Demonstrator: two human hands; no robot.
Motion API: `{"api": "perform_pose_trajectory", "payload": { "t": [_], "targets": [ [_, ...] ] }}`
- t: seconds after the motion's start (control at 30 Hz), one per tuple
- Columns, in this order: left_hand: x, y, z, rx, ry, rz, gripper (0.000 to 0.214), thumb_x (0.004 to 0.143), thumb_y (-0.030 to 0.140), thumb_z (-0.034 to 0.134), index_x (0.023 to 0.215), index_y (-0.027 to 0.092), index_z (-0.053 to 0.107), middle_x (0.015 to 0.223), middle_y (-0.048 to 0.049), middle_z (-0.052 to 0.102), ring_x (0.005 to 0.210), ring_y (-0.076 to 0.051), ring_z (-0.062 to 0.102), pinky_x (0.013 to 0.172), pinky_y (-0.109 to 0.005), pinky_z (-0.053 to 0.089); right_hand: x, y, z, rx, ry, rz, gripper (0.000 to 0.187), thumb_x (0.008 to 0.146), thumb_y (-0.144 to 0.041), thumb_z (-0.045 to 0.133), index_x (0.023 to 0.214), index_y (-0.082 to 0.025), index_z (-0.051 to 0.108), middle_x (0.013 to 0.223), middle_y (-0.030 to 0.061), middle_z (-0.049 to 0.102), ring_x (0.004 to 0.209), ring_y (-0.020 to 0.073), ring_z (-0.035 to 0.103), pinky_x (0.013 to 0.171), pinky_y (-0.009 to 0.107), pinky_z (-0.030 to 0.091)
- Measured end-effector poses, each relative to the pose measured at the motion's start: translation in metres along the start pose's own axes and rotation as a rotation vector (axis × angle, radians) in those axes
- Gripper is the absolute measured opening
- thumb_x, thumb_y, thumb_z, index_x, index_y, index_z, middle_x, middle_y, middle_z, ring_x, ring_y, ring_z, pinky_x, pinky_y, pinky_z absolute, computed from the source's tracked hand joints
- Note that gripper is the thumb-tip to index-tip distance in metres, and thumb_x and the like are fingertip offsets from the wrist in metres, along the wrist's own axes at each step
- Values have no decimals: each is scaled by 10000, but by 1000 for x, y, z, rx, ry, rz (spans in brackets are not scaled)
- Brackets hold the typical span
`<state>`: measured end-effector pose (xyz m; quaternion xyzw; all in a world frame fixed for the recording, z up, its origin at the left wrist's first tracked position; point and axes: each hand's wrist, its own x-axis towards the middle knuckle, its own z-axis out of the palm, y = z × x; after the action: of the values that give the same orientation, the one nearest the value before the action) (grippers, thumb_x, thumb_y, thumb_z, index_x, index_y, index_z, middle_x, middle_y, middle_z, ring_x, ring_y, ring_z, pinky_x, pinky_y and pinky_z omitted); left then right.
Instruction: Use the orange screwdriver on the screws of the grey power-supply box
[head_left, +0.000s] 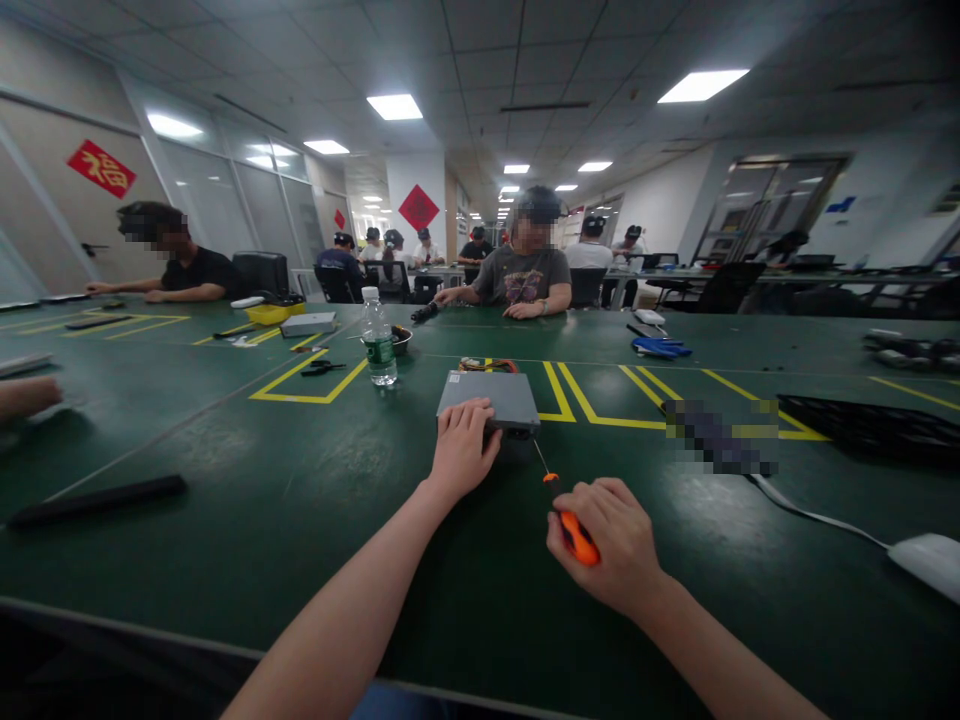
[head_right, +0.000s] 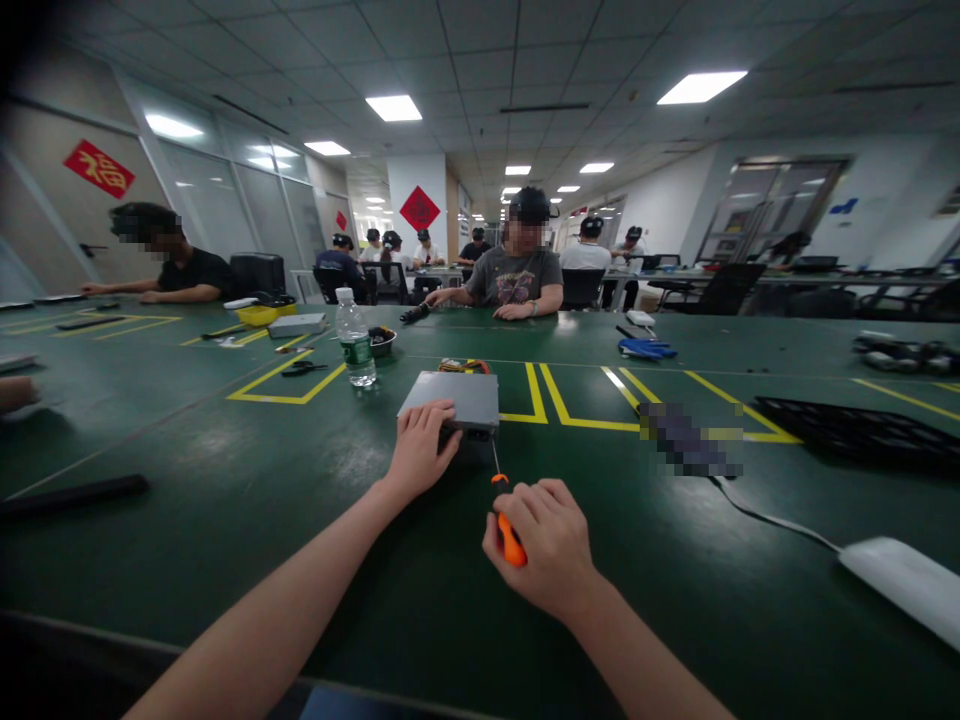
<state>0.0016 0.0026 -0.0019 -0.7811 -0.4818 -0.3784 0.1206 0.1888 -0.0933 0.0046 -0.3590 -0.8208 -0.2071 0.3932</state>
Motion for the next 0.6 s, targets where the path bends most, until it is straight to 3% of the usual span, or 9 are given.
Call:
{"api": "perform_pose_trajectory", "payload": {
  "t": [0.2, 0.4, 0.6],
  "targets": [
    [0, 0, 0, 4, 17, 10, 216, 818, 265, 484, 1028, 217, 479, 1196, -48, 539, 1135, -198, 445, 949, -374, 308, 3, -4, -2, 7, 3, 13, 81, 761, -238, 524, 741, -179, 576, 656, 13, 510, 623, 132, 447, 664, 302, 352],
    [0, 0, 0, 6, 10, 4, 213, 820, 278, 481, 1026, 221, 481, 1197, -54, 538, 1132, -208, 447, 954, -391, 303, -1, 1, -1, 13, 72, 85, 153, 800, -234, 503, 921, -143, 524, 698, 11, 578, 569, 105, 492, 640, 277, 372],
    [0, 1, 0, -3, 7, -3, 198, 829, 271, 468, 1019, 217, 479, 1201, -48, 534, 1140, -198, 439, 958, -382, 297, 1, -4, 0, -32, 13, 8, 39, 759, -197, 505, 743, -175, 533, 662, 15, 520, 620, 133, 460, 643, 287, 367]
  ]
}}
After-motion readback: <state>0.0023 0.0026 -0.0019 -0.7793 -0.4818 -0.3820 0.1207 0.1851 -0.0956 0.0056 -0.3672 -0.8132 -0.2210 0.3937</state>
